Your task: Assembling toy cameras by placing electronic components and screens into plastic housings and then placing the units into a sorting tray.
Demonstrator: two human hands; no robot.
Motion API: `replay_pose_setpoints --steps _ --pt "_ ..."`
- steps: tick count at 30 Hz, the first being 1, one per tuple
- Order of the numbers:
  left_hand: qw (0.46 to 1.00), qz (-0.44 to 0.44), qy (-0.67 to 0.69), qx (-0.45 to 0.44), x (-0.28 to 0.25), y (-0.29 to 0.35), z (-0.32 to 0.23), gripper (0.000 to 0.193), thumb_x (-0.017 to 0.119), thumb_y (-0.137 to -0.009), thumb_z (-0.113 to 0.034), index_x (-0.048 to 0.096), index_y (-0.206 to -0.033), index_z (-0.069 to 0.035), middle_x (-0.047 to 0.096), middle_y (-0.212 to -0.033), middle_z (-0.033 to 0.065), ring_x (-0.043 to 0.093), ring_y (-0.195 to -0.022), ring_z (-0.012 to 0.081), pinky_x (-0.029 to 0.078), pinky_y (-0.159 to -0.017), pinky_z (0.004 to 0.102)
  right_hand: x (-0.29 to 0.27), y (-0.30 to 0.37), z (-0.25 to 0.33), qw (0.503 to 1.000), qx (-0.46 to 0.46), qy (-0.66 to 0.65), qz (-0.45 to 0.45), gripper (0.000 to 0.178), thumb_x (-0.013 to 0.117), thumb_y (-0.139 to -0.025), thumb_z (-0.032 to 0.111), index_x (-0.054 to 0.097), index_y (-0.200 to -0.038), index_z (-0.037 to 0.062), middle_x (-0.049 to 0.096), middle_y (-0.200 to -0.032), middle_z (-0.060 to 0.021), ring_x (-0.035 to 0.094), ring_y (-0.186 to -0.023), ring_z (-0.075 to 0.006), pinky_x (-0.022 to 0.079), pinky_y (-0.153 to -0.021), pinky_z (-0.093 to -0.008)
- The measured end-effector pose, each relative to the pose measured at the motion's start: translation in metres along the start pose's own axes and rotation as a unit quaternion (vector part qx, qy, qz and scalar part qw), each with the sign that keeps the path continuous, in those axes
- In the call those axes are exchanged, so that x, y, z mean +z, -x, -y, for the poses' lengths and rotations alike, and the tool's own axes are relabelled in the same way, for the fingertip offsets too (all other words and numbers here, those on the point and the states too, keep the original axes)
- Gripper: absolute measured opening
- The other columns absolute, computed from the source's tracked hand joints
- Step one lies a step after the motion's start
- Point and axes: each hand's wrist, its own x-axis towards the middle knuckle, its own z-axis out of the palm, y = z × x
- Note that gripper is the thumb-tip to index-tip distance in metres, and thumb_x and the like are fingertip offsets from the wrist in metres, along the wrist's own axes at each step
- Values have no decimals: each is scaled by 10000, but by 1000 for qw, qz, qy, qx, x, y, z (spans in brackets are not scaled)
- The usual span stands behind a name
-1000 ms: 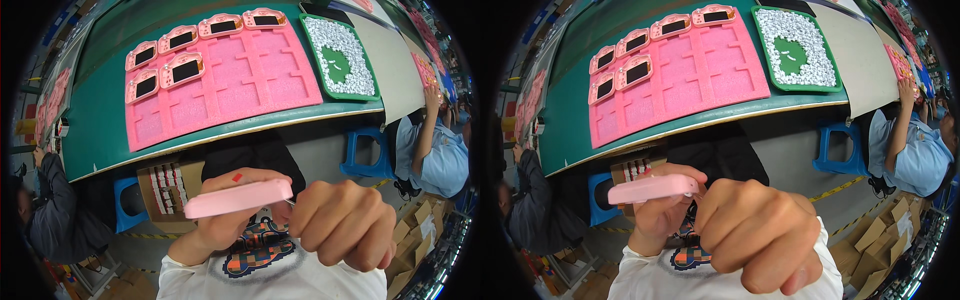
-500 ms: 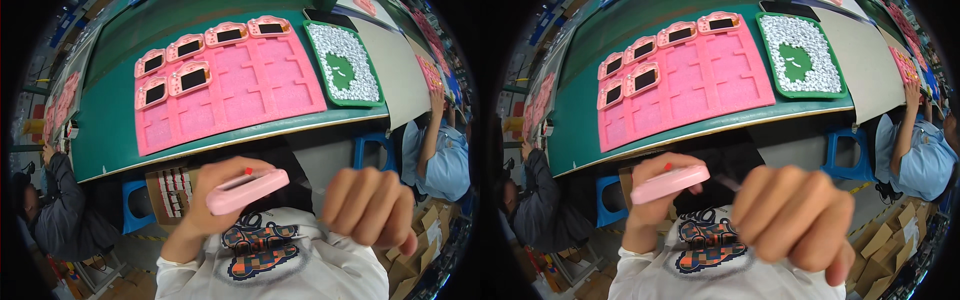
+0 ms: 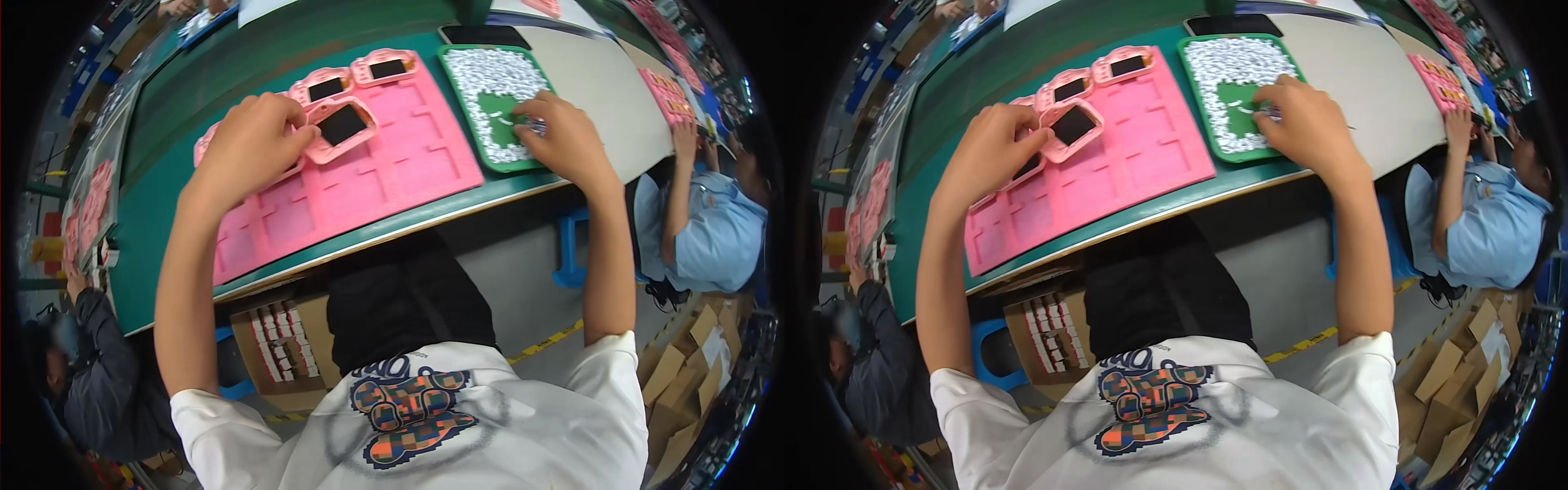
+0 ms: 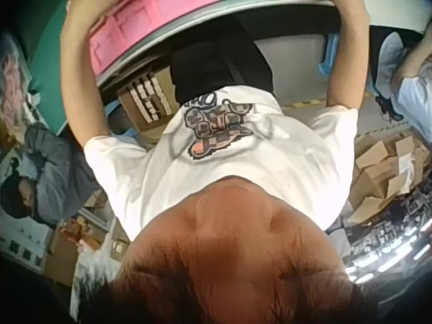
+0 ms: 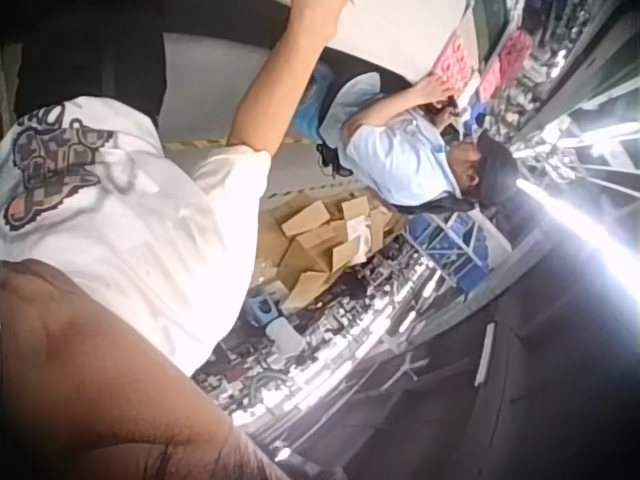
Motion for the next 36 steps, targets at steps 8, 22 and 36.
replay_pose_setpoints --steps 8,22,36 --pt "996 37 -80 13 16 -30 10 271 627 -926 -166 733 -809 55 715 -740 167 653 -657 327 545 -715 420 2 -8 -1 998 1 -56 7 221 698 -900 104 785 -1083 15 734 -1063 -126 698 -922 -303 557 -854 -394" --pt "975 -77 -165 127 43 -26 27 229 608 -900 -124 699 -778 48 734 -804 200 645 -718 414 542 -818 483 21 -37 -13 999 -18 16 -34 167 686 -937 99 795 -1045 32 735 -1034 -94 690 -863 -284 551 -803 -373" --pt "941 -273 -103 174 25 -2 17 135 658 -937 -141 731 -951 -29 728 -906 100 627 -760 263 462 -886 371 22 -45 1 999 -17 30 -10 120 689 -929 94 755 -1010 36 742 -1021 -90 690 -856 -290 543 -803 -385"
